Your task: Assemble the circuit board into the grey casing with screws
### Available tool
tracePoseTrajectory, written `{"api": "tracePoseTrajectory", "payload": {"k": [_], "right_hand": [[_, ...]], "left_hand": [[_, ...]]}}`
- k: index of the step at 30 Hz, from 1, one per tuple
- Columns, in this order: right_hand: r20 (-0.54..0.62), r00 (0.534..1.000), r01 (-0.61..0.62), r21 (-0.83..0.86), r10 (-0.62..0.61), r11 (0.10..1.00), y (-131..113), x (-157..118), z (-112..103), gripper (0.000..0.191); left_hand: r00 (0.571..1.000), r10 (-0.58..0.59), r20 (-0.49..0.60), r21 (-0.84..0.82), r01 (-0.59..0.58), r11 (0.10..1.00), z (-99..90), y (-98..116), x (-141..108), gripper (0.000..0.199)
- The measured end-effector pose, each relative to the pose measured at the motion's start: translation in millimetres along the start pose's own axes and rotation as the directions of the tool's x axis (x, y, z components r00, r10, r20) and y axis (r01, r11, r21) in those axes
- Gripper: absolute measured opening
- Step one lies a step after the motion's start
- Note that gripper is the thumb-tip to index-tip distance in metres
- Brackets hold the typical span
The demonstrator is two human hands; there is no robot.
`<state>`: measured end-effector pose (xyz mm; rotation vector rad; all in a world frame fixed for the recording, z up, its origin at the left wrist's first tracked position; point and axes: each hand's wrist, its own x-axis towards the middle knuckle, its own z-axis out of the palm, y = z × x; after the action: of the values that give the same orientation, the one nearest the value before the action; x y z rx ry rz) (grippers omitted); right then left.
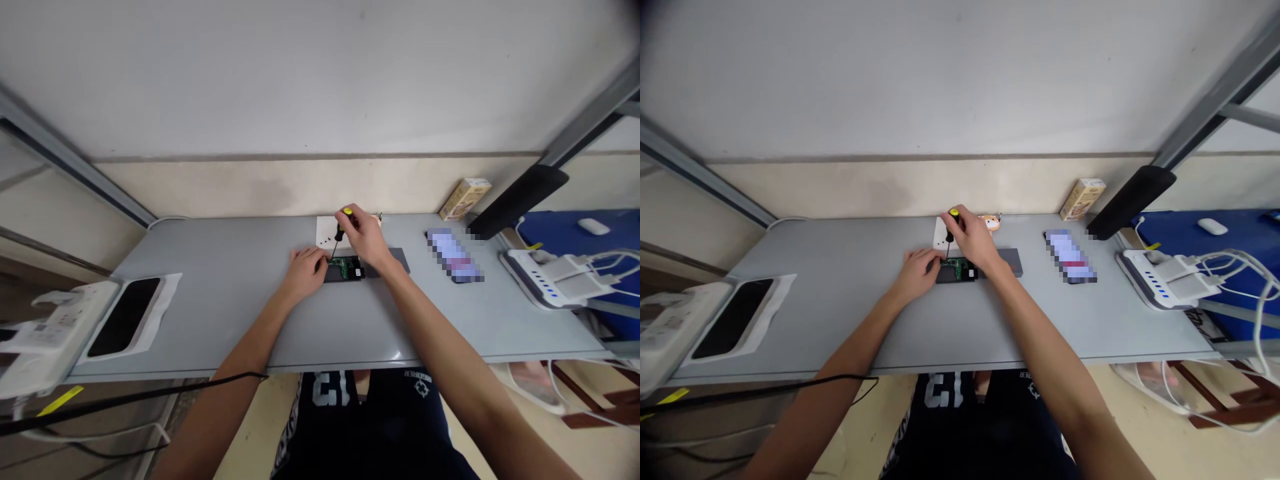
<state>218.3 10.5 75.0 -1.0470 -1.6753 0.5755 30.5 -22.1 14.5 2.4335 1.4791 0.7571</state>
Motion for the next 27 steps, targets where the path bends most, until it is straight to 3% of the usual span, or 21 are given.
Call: {"api": "tracePoseTrajectory", "payload": {"k": [6,11,15,17,21,27], "right_hand": [[0.012,1.000,0.014,-0.032,-0.014,0.999,-10,10,11,0.045],[-0.088,0.996,-0.001,-0.013,0.000,1.000,-7,9,24,0.044],[-0.244,0.969,-0.019,0.114,0.046,0.993,3,11,43,0.042],[-0.285,0.952,-0.035,0.257,0.110,0.966,7,13,50,0.040],[-0.173,0.965,-0.083,0.520,0.199,0.850,9,14,54,0.043],[-0.179,0.966,-0.088,0.448,0.186,0.890,0,10,52,0.046]], "left_hand": [[1.000,-0.027,0.005,-0.022,0.027,0.999,-0.8,2,0,0.024],[1.000,-0.018,0.004,-0.016,0.018,1.000,0.5,0,0,0.024],[1.000,-0.004,0.002,-0.014,0.004,1.000,2.5,-2,0,0.024],[1.000,-0.010,0.015,-0.011,0.010,1.000,2.4,-3,1,0.024],[0.999,-0.017,0.032,0.006,0.017,1.000,0.7,-3,2,0.025],[0.999,-0.029,0.041,0.001,0.029,1.000,0.3,-3,3,0.024]]}}
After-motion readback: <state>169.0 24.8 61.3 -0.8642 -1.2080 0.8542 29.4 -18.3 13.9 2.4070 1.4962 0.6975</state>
